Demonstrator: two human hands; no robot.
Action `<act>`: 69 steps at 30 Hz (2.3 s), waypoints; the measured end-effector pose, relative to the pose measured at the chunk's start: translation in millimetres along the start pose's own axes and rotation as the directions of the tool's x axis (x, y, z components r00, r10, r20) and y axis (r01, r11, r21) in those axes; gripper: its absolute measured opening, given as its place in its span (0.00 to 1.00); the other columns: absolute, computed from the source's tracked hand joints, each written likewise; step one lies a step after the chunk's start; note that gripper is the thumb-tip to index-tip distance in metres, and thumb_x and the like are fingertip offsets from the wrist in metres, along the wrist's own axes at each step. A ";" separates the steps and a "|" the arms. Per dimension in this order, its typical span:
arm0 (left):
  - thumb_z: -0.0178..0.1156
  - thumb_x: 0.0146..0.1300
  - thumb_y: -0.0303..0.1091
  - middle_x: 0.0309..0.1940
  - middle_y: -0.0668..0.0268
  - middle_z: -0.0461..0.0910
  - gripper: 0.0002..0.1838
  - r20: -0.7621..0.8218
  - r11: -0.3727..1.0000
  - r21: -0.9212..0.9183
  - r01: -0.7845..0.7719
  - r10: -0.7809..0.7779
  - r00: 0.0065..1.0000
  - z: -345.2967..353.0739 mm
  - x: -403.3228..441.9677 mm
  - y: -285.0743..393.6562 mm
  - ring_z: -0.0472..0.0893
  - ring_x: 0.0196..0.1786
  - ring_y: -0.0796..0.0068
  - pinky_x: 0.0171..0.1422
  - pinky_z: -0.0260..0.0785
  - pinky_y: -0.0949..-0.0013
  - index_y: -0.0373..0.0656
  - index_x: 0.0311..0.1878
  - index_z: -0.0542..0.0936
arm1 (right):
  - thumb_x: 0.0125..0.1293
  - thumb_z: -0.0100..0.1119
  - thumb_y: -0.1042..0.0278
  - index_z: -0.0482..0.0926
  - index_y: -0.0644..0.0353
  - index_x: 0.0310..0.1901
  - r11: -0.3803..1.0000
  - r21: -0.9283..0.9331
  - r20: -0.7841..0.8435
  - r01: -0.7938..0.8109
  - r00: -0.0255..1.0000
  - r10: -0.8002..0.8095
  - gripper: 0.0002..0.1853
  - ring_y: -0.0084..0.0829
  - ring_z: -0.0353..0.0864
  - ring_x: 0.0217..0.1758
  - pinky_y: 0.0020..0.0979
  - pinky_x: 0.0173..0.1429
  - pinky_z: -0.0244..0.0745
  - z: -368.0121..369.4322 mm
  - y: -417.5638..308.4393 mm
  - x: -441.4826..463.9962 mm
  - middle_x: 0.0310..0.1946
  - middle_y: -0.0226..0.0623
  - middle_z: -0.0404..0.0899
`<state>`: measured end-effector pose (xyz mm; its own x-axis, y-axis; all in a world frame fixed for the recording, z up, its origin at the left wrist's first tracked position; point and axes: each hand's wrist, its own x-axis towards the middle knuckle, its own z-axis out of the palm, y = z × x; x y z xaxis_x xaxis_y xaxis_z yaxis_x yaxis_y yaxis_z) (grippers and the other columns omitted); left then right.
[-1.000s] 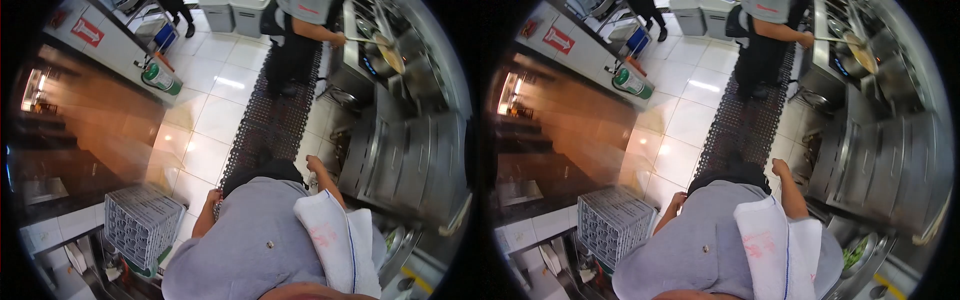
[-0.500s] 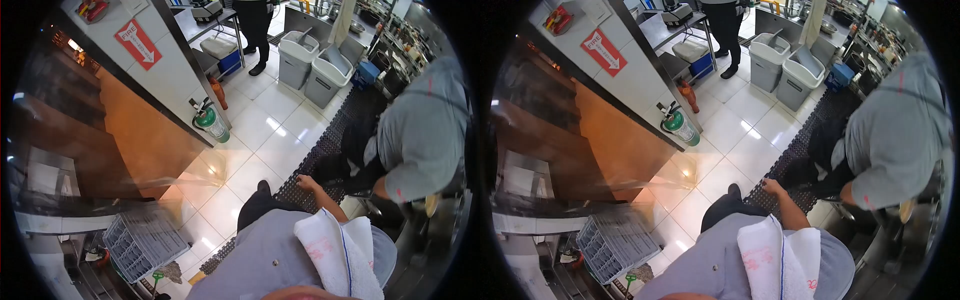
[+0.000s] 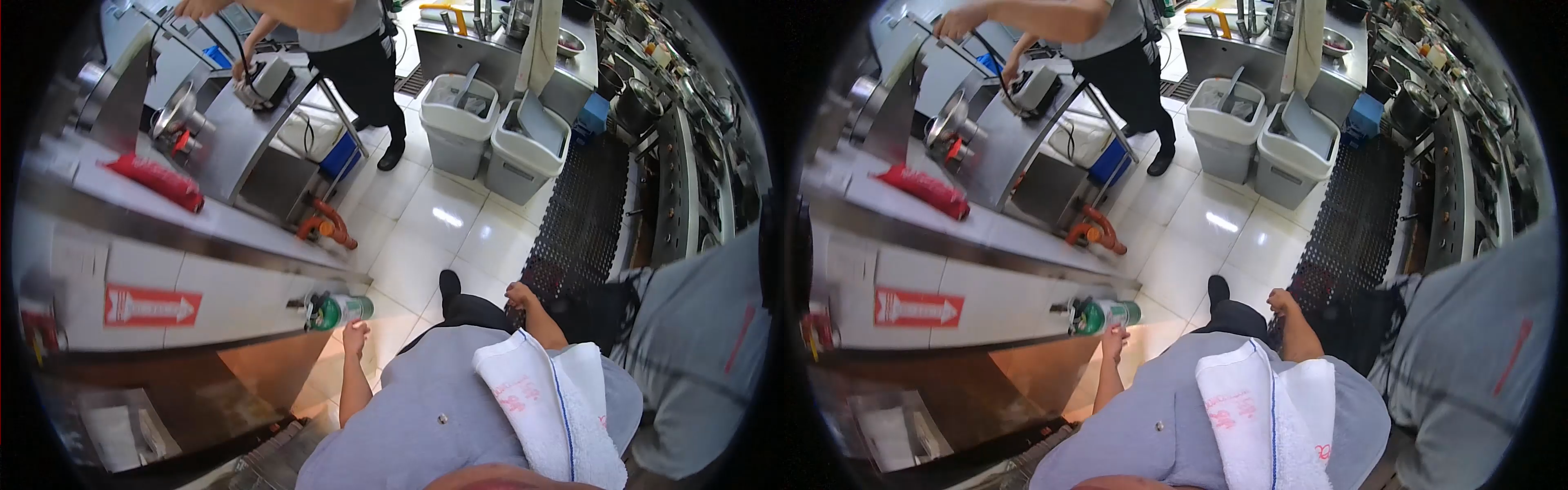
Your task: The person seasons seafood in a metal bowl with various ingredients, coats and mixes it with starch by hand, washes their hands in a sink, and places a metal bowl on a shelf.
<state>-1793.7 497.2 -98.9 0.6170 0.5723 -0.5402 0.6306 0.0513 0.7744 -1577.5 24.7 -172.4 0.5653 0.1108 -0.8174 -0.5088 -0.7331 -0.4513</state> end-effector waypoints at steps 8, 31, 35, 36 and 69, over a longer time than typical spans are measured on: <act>0.61 0.57 0.31 0.28 0.62 0.81 0.09 0.112 0.972 0.115 0.207 -0.219 0.969 42.3 60.8 -22.6 0.80 0.31 0.72 0.35 0.72 0.68 0.39 0.40 0.80 | 0.56 0.56 0.68 0.75 0.60 0.47 0.975 -0.105 -0.038 0.194 0.979 -0.199 0.16 0.28 0.77 0.22 0.29 0.21 0.72 -94.6 -199.6 109.8 0.24 0.40 0.80; 0.54 0.63 0.31 0.25 0.67 0.76 0.07 -0.016 0.967 -0.151 0.204 -0.208 0.978 112.3 406.8 360.4 0.74 0.21 0.80 0.22 0.63 0.75 0.40 0.39 0.77 | 0.61 0.59 0.62 0.73 0.62 0.54 0.822 -0.258 0.227 0.508 0.859 -0.460 0.21 0.32 0.78 0.39 0.33 0.44 0.72 -239.7 -518.3 280.4 0.34 0.41 0.80; 0.52 0.65 0.34 0.27 0.65 0.79 0.09 0.016 0.947 0.037 0.319 -0.320 0.947 116.9 394.9 305.6 0.77 0.24 0.72 0.26 0.66 0.70 0.40 0.43 0.77 | 0.60 0.59 0.61 0.74 0.61 0.53 0.810 -0.135 0.294 0.571 0.804 -0.517 0.21 0.37 0.79 0.42 0.34 0.46 0.72 -262.5 -596.7 292.2 0.37 0.45 0.80; 0.53 0.65 0.34 0.28 0.64 0.79 0.10 0.028 0.938 0.124 0.324 -0.330 0.944 117.2 385.7 295.9 0.77 0.25 0.71 0.27 0.67 0.70 0.39 0.44 0.76 | 0.60 0.59 0.61 0.74 0.62 0.53 0.775 -0.140 0.300 0.616 0.773 -0.559 0.21 0.36 0.79 0.41 0.34 0.46 0.72 -265.6 -613.2 295.4 0.36 0.44 0.80; 0.60 0.59 0.36 0.35 0.55 0.79 0.19 0.801 0.598 0.311 -0.738 0.253 0.543 392.9 720.5 804.6 0.79 0.38 0.62 0.45 0.70 0.64 0.37 0.52 0.75 | 0.60 0.58 0.71 0.77 0.65 0.47 0.690 -0.126 -0.566 0.713 0.520 -0.640 0.14 0.37 0.80 0.36 0.33 0.40 0.75 -494.1 -947.2 375.0 0.39 0.46 0.77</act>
<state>-656.9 629.2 5.6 0.8716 -0.3317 -0.3610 0.0685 -0.6467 0.7596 -562.7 429.1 125.4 0.9869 0.1472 0.0665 0.1334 -0.5110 -0.8491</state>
